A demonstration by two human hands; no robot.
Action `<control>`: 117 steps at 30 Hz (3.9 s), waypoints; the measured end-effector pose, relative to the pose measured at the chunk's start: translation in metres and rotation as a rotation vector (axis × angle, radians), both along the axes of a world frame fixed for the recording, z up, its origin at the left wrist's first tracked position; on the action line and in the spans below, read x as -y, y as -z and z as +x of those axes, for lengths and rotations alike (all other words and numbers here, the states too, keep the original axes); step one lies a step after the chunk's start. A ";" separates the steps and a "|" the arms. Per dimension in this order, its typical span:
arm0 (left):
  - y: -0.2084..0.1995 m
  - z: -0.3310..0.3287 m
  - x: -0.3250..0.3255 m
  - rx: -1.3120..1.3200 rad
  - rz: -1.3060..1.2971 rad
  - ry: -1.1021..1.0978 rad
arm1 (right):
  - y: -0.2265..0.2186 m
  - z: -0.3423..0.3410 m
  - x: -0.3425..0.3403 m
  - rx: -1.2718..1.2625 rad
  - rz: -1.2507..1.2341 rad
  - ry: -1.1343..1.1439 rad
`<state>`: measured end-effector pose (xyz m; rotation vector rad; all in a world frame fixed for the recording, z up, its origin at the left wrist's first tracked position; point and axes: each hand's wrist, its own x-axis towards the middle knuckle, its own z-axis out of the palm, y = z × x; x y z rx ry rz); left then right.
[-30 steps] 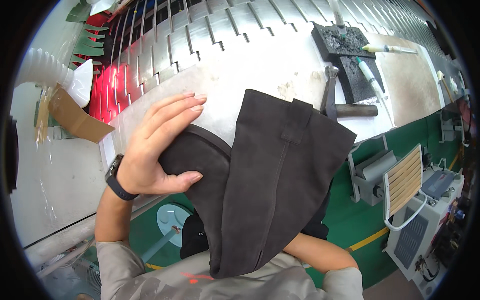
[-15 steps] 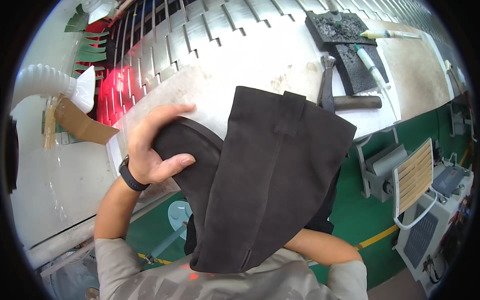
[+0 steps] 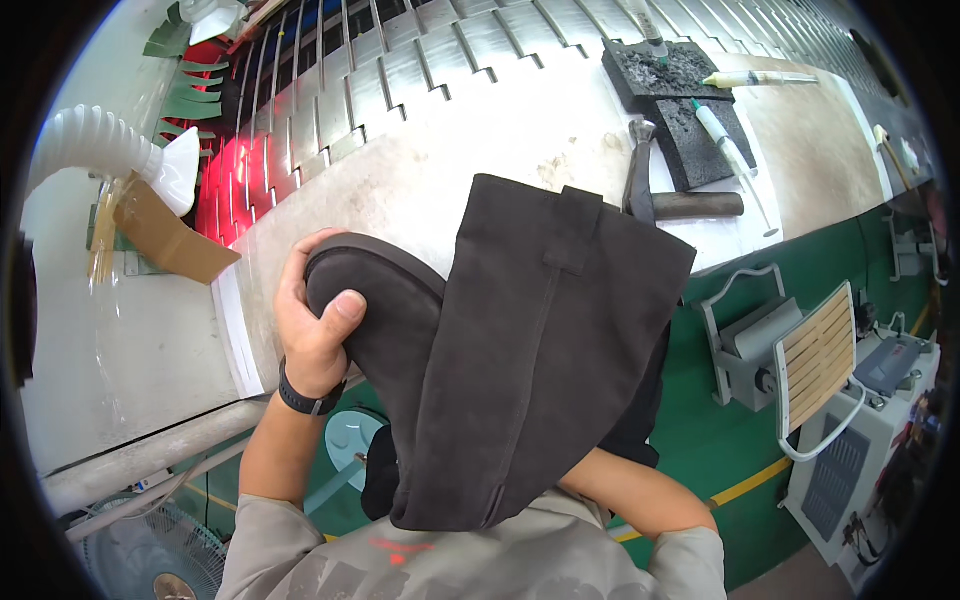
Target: The person assembles boots by aligning and pressing shoe soles onto boot uppers by hand, pressing the edges together, and placing the assembled boots onto a conveyor belt.
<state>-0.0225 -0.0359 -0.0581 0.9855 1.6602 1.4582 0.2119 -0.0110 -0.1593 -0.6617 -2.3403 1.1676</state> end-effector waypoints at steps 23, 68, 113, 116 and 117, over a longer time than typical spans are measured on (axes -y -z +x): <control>0.026 -0.038 0.027 0.593 0.093 -0.158 | -0.189 -0.023 -0.060 -0.500 -0.298 0.176; 0.057 -0.020 0.071 -0.947 0.188 -0.286 | -0.048 -0.068 -0.150 -0.320 -0.028 0.328; 0.113 -0.552 -0.110 -0.805 -1.086 -1.260 | -0.080 -0.072 -0.151 -0.057 -0.090 -0.239; 0.102 -0.539 -0.103 -0.917 -1.194 -1.097 | -0.085 -0.072 -0.149 -0.048 -0.075 -0.240; 0.096 -0.531 -0.102 -0.914 -1.182 -1.104 | -0.086 -0.072 -0.148 -0.048 -0.058 -0.229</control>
